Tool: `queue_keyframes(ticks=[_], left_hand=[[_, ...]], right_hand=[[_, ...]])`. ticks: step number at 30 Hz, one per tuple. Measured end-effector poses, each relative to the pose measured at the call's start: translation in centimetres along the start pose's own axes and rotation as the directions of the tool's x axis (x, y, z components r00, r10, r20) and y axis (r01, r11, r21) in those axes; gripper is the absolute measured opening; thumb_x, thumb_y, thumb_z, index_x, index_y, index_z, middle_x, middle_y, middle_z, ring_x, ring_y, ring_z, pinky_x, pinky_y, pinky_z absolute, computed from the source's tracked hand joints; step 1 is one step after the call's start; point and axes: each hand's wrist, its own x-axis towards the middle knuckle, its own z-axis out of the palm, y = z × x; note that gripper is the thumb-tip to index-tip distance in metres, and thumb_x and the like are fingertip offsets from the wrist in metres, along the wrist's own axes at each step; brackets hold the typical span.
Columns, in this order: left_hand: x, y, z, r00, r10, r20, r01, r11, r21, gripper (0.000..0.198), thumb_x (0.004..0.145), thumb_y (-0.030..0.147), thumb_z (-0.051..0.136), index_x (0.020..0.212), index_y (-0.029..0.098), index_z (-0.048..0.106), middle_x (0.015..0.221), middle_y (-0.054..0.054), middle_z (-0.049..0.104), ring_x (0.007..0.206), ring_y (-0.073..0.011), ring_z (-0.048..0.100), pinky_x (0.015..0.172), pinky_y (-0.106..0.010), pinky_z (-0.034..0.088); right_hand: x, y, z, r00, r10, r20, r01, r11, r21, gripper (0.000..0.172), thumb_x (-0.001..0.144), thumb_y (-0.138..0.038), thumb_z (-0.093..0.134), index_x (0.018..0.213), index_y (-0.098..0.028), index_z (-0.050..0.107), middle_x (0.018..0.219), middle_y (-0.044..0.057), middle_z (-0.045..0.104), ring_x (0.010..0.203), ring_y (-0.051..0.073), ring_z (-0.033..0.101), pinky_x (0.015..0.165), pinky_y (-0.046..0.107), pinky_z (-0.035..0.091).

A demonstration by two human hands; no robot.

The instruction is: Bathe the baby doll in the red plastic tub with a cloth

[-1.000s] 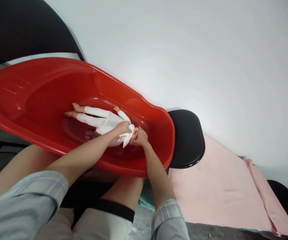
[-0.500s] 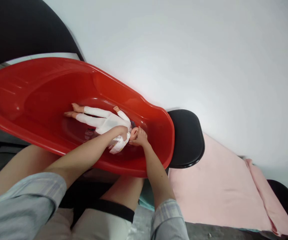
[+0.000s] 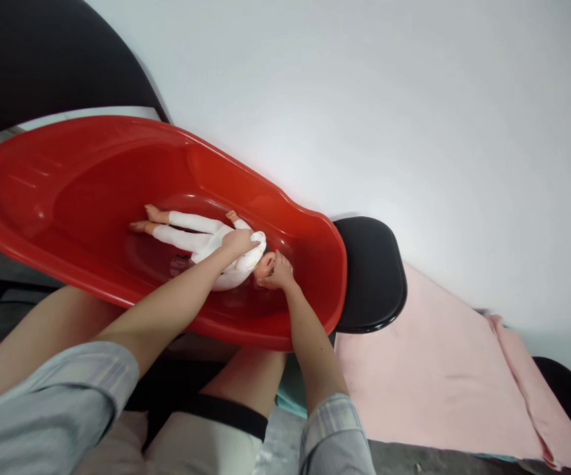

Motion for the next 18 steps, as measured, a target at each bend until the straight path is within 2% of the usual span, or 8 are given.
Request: queue_keyframes(ticks=[4,7,10,14,18], left_hand=[[-0.3,0.2,2.0,0.997,0.032,-0.068,-0.035,0.998,-0.044,0.049,0.107,0.048,0.053,0.141,0.016,0.067,0.128,-0.016,0.078,0.118,-0.0315,0.074,0.093,-0.030,0.055],[-0.6,0.5,3.6,0.998,0.050,-0.037,-0.053,0.996,-0.071,0.049,0.110,0.047,0.050,0.144,0.016,0.065,0.131,-0.015,0.076,0.118,-0.0305,0.074,0.090,-0.030,0.055],[-1.0,0.8,4.5,0.997,0.075,0.001,-0.075,0.997,-0.021,0.049,0.111,0.047,0.049,0.147,0.017,0.064,0.140,-0.015,0.072,0.120,-0.0302,0.074,0.093,-0.031,0.055],[-1.3,1.1,4.0,0.990,0.118,0.076,-0.121,0.992,0.033,0.046,0.110,0.037,0.053,0.148,0.014,0.064,0.143,-0.015,0.071,0.129,-0.0298,0.070,0.102,-0.031,0.053],[-1.6,1.7,2.9,0.982,0.140,0.130,-0.154,0.983,0.104,0.043,0.108,0.035,0.055,0.142,0.013,0.069,0.141,-0.017,0.073,0.128,-0.0302,0.070,0.103,-0.032,0.053]], right_hand=[[0.1,0.1,0.0,1.000,0.001,-0.001,0.000,1.000,0.014,0.135,0.072,-0.043,0.093,0.176,-0.008,0.014,0.179,0.024,0.022,0.168,0.034,0.023,0.136,0.049,0.020],[0.2,0.2,0.0,1.000,-0.018,0.012,0.018,1.000,0.019,0.135,0.071,-0.042,0.092,0.177,-0.012,0.013,0.181,0.021,0.020,0.169,0.034,0.021,0.137,0.050,0.019],[0.2,0.2,0.0,1.000,-0.020,0.011,0.020,1.000,0.018,0.135,0.071,-0.041,0.092,0.177,-0.014,0.013,0.181,0.020,0.020,0.170,0.033,0.019,0.137,0.050,0.017],[0.0,0.1,-0.1,1.000,-0.010,0.016,0.010,1.000,0.013,0.133,0.072,-0.039,0.092,0.176,-0.012,0.014,0.181,0.020,0.020,0.170,0.031,0.018,0.138,0.048,0.016],[0.0,0.1,-0.1,1.000,-0.011,0.021,0.011,1.000,0.008,0.132,0.073,-0.040,0.092,0.176,-0.014,0.015,0.181,0.019,0.019,0.170,0.031,0.017,0.138,0.047,0.016]])
